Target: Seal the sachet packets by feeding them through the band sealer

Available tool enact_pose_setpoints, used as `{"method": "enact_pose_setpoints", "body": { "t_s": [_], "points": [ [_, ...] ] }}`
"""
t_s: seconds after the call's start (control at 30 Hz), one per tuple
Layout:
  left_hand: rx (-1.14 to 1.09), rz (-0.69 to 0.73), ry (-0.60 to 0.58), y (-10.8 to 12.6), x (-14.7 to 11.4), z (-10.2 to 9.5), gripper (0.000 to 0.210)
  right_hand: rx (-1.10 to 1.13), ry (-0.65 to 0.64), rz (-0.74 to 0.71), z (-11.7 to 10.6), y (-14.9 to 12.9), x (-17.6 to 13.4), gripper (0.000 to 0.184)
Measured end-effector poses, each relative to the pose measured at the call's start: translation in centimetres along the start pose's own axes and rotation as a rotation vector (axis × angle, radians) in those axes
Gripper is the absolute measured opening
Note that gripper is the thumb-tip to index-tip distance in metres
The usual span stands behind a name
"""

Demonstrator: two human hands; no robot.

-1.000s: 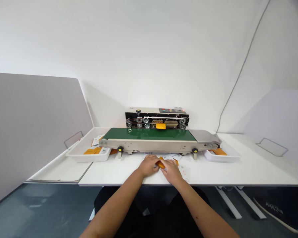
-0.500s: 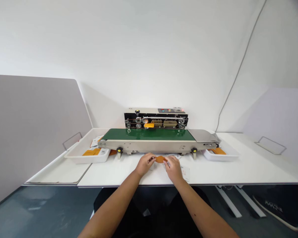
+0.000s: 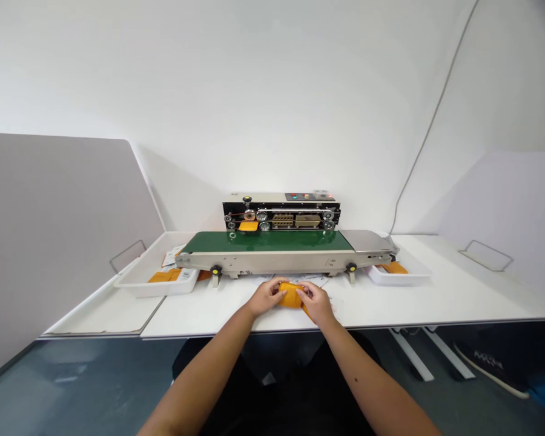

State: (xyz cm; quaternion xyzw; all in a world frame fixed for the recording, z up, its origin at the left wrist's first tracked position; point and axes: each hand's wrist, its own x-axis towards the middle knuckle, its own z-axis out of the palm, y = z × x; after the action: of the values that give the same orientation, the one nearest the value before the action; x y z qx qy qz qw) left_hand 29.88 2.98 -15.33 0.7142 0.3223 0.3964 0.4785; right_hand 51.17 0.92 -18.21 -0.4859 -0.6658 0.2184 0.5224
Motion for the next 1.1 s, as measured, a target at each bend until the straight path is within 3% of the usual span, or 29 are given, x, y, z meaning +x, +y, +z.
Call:
{"method": "enact_pose_setpoints", "body": {
  "t_s": [0.4, 0.5, 0.6, 0.7, 0.83, 0.93, 1.1],
  "points": [
    [-0.068, -0.050, 0.007, 0.4, -0.2, 0.1, 0.051, 0.116, 0.011, 0.083, -0.1, -0.9, -0.3, 0.028],
    [-0.112, -0.053, 0.051, 0.0, 0.0, -0.1, 0.052, 0.048, 0.133, 0.054, -0.5, -1.2, -0.3, 0.029],
    [-0.202, -0.038, 0.121, -0.5, 0.4, -0.2, 0.051, -0.083, 0.235, -0.080, -0.9, -1.7, -0.1, 0.028],
    [-0.263, -0.019, 0.085, -0.6, 0.6, -0.2, 0.050, -0.156, 0.065, -0.194, -0.4, -2.4, 0.5, 0.020],
    [-0.252, 0.032, 0.036, -0.4, 0.5, -0.2, 0.047, 0.023, -0.051, -0.048, 0.2, -3.1, 2.7, 0.021],
    [-0.216, 0.083, 0.054, -0.4, 0.3, -0.3, 0.046, 0.231, 0.042, 0.095, -2.4, -3.0, 6.9, 0.027],
    [-0.121, 0.093, 0.088, -0.5, 0.2, -0.6, 0.043, 0.239, 0.538, 0.209, -11.7, -1.1, 16.1, 0.036]
  ]
}}
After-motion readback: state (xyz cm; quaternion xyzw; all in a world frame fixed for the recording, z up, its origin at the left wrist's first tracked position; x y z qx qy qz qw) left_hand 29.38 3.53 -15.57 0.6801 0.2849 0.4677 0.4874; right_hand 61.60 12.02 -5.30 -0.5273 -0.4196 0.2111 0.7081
